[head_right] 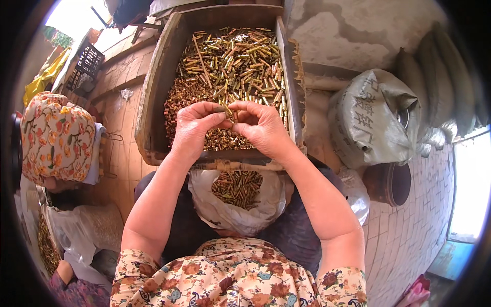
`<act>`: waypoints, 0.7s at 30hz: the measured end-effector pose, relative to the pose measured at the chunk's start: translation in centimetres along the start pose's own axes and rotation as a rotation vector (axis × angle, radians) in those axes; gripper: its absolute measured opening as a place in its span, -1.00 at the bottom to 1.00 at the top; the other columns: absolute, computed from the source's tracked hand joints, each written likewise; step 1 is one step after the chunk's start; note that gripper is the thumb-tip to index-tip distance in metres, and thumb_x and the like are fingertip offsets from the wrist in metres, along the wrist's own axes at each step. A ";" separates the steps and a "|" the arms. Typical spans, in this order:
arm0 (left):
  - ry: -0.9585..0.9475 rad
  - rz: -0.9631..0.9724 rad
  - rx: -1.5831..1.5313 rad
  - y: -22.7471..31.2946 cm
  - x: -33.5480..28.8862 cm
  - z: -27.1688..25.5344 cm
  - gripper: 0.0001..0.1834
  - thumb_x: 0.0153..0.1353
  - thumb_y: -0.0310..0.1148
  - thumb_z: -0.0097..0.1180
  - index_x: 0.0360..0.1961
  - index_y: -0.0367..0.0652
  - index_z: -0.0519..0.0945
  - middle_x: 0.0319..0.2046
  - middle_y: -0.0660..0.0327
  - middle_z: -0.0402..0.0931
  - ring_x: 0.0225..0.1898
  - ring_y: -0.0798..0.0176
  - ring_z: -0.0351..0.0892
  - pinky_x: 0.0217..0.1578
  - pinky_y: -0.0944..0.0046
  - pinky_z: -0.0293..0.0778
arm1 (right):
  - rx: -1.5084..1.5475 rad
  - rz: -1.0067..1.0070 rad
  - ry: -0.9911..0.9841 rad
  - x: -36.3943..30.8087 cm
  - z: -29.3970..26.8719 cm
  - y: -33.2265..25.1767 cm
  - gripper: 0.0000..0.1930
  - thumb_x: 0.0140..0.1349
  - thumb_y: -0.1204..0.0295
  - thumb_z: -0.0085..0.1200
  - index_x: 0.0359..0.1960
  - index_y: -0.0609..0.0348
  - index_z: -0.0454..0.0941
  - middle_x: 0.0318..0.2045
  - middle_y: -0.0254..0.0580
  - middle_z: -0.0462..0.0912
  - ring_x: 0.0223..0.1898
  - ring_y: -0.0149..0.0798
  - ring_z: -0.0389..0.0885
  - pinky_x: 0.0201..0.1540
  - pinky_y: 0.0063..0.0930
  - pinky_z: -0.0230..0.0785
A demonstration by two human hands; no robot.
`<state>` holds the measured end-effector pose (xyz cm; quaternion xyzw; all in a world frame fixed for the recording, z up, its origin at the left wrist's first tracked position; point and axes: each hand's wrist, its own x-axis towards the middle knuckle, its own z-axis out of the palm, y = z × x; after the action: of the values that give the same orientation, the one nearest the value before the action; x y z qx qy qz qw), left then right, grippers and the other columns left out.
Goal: The person assembles small metal casings by picking components from a wooden box, fitting pieces together by hand, and dropping them into a bag.
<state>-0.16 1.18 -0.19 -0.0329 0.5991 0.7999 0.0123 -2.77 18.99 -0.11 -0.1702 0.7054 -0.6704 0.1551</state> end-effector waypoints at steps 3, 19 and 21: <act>0.022 0.008 -0.058 0.0 -0.4 -0.2 -0.92 0.15 -0.60 0.13 -0.31 -0.33 0.60 -0.43 0.15 0.62 -0.40 0.28 0.66 -0.27 0.34 0.59 | 0.220 0.019 0.105 -0.2 -0.3 0.1 -0.80 0.13 0.58 0.20 -0.18 0.24 0.60 -0.47 -0.34 0.64 -0.44 -0.50 0.58 -0.34 -0.62 0.46; 0.031 0.008 -0.125 0.9 -1.1 -0.5 -0.87 0.17 -0.59 0.12 -0.24 -0.34 0.60 -0.40 0.14 0.62 -0.40 0.26 0.67 -0.28 0.32 0.61 | 0.511 0.068 0.291 0.2 1.8 -0.4 -0.90 0.16 0.53 0.23 -0.30 0.21 0.61 -0.39 -0.27 0.67 -0.37 -0.40 0.66 -0.29 -0.58 0.54; 0.033 0.004 -0.107 0.9 -1.1 -0.6 -0.87 0.18 -0.59 0.12 -0.23 -0.34 0.60 -0.40 0.14 0.62 -0.40 0.26 0.67 -0.28 0.32 0.60 | 0.537 0.058 0.277 0.3 1.8 -0.4 -0.92 0.16 0.54 0.22 -0.31 0.21 0.60 -0.40 -0.27 0.66 -0.38 -0.40 0.66 -0.29 -0.58 0.54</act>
<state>0.91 0.40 0.55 -0.0454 0.5555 0.8302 -0.0011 -2.22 17.21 0.25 -0.0098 0.5221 -0.8450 0.1158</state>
